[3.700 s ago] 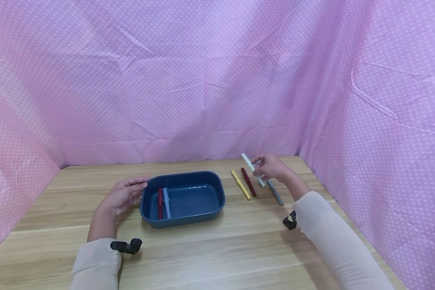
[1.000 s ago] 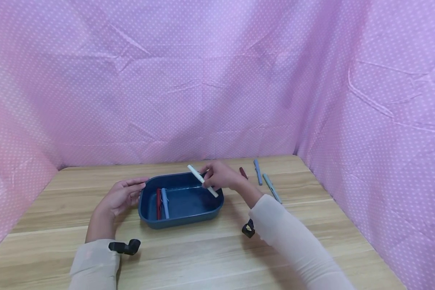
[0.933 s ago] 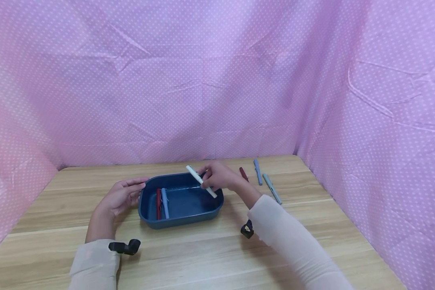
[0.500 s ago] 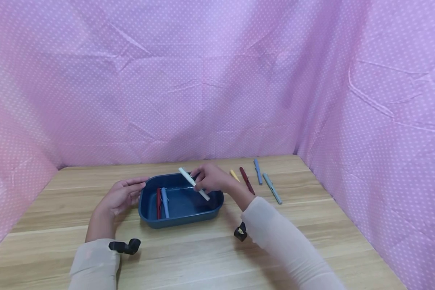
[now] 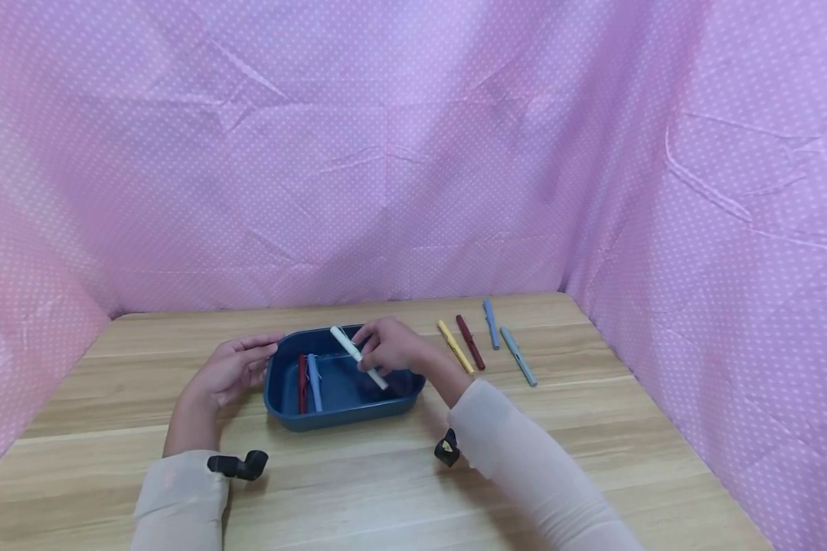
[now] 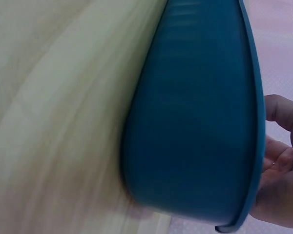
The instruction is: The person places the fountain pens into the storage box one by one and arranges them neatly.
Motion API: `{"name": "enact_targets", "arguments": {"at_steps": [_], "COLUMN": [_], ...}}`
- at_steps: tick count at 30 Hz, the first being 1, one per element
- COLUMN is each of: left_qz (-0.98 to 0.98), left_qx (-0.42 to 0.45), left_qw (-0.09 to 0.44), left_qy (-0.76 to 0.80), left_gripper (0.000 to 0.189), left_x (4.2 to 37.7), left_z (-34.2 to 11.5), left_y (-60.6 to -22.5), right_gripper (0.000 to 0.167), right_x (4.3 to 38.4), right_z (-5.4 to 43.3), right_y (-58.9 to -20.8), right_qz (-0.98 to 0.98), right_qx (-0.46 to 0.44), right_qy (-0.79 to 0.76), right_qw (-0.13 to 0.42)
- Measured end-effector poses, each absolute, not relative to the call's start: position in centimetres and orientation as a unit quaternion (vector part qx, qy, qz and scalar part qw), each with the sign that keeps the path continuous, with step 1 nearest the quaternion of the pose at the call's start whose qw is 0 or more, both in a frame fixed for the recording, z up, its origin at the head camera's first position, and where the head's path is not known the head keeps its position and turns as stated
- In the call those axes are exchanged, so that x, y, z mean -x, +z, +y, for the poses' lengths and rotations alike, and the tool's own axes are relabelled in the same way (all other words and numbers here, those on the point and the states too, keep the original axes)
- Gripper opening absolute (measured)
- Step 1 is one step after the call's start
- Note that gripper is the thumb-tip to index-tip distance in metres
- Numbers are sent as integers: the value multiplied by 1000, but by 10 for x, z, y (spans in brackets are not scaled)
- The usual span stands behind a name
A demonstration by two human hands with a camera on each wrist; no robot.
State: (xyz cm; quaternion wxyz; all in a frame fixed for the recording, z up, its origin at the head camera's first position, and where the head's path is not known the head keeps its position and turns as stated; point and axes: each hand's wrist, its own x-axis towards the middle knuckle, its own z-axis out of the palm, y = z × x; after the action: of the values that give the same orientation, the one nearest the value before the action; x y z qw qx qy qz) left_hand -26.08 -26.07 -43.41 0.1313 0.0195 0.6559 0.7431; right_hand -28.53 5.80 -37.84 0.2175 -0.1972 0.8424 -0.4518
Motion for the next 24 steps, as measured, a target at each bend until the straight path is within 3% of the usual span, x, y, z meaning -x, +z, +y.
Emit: {"name": "enact_targets", "arguments": {"at_steps": [24], "left_qz": [659], "left_qx": [-5], "left_qw": [134], "left_qy": [740], "left_gripper": [32], "left_x": [262], "left_z": [-258], "left_y": [-428], "right_gripper": [33], "right_x": [279], "right_z": [39], "right_y": [-399], "right_qz": [812], "right_qx": [174], "right_qy": [-497], "right_qw": [251]}}
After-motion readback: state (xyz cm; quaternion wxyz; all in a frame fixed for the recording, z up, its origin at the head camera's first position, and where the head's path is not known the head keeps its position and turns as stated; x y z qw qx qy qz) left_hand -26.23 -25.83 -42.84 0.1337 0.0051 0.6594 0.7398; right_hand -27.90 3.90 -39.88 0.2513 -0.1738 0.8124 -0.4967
